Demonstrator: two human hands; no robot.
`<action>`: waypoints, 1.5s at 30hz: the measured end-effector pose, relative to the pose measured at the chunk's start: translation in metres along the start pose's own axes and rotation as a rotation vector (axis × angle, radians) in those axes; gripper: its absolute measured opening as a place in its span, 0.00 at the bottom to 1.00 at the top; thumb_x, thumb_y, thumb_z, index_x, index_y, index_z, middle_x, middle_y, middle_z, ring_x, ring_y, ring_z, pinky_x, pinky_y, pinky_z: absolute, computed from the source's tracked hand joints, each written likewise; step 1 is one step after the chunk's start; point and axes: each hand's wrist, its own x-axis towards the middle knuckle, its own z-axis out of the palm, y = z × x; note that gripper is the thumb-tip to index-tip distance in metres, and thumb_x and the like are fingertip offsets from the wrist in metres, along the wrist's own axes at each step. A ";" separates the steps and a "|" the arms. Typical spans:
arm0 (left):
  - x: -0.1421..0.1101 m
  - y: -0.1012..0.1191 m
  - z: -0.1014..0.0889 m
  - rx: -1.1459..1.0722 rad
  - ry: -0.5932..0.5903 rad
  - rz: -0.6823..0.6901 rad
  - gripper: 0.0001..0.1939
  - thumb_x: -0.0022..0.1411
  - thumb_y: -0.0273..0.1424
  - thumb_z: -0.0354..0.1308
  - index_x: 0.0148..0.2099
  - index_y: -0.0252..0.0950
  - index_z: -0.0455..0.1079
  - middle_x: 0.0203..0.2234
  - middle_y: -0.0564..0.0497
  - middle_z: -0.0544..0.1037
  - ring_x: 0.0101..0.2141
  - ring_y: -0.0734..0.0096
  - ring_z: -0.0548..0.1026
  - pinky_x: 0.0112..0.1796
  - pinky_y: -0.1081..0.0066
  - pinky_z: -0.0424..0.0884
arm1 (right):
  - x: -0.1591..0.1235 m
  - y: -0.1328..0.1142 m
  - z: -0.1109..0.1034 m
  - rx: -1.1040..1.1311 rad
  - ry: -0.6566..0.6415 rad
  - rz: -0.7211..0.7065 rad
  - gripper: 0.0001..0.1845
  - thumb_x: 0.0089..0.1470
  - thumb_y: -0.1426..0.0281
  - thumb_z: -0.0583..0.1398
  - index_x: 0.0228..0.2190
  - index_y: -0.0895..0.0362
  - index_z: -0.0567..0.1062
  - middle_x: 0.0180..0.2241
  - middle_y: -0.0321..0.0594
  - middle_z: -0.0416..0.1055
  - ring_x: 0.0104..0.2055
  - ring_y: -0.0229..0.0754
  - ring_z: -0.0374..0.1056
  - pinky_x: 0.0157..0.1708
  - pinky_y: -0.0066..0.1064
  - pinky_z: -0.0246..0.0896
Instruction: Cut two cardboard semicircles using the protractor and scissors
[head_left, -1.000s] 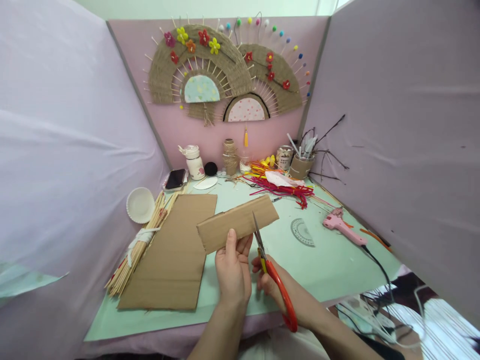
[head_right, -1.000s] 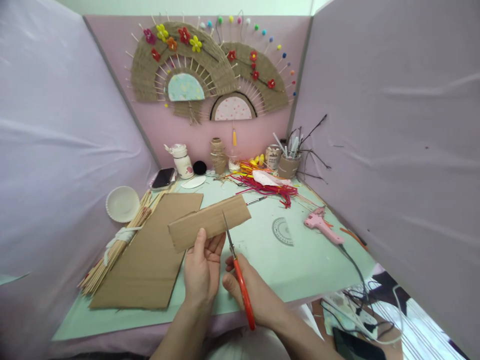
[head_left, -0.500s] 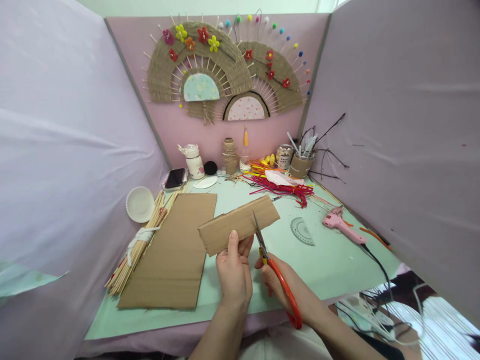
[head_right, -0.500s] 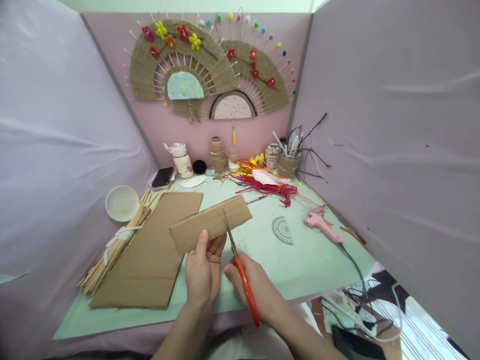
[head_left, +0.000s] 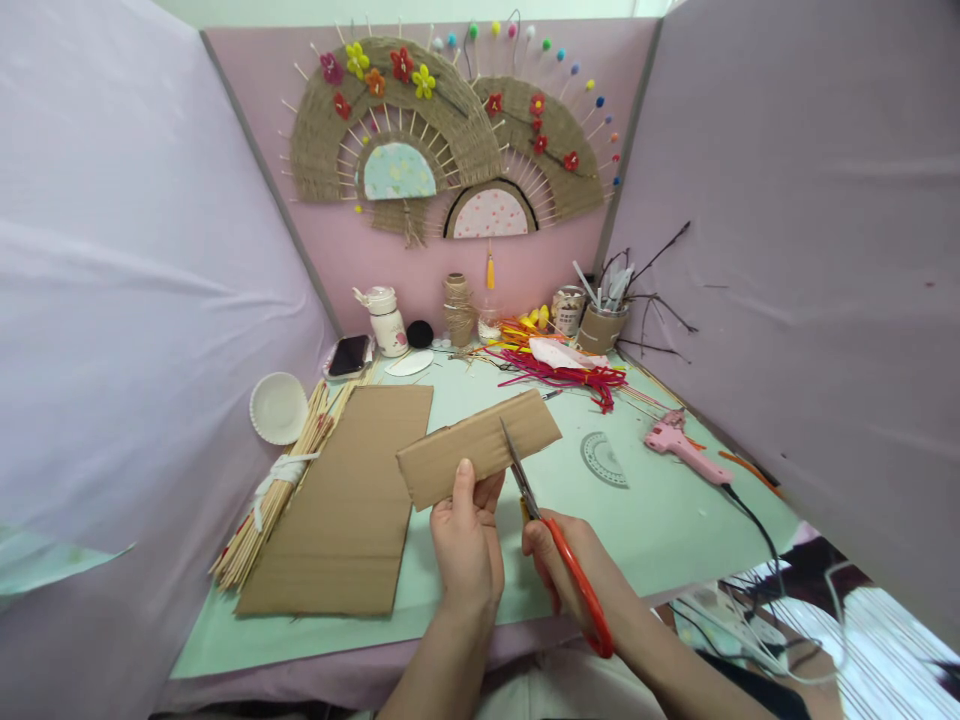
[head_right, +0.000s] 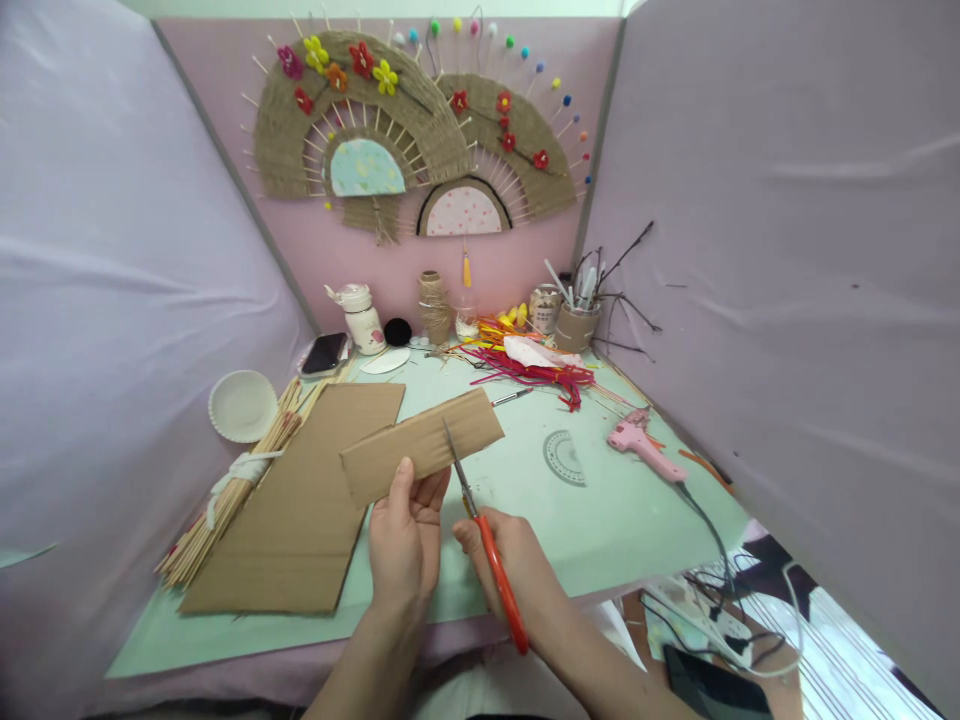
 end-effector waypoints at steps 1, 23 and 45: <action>0.000 0.000 0.000 -0.008 0.001 0.005 0.11 0.58 0.31 0.62 0.43 0.31 0.75 0.33 0.45 0.82 0.36 0.67 0.80 0.43 0.67 0.76 | -0.001 0.000 0.000 0.011 -0.002 0.005 0.24 0.58 0.50 0.48 0.21 0.54 0.62 0.13 0.29 0.57 0.16 0.34 0.54 0.18 0.27 0.48; 0.018 0.005 0.005 0.162 0.029 -0.008 0.21 0.51 0.27 0.68 0.48 0.43 0.72 0.47 0.49 0.76 0.48 0.65 0.73 0.38 0.71 0.75 | -0.001 0.008 -0.005 0.081 -0.168 -0.199 0.37 0.52 0.34 0.39 0.31 0.55 0.61 0.24 0.33 0.57 0.25 0.37 0.55 0.24 0.29 0.57; 0.010 0.003 0.011 0.145 0.022 -0.087 0.17 0.51 0.27 0.68 0.44 0.39 0.74 0.39 0.48 0.79 0.41 0.68 0.77 0.39 0.69 0.75 | -0.002 0.003 -0.002 0.205 -0.126 -0.122 0.37 0.48 0.32 0.41 0.26 0.54 0.60 0.18 0.30 0.58 0.18 0.36 0.58 0.19 0.29 0.58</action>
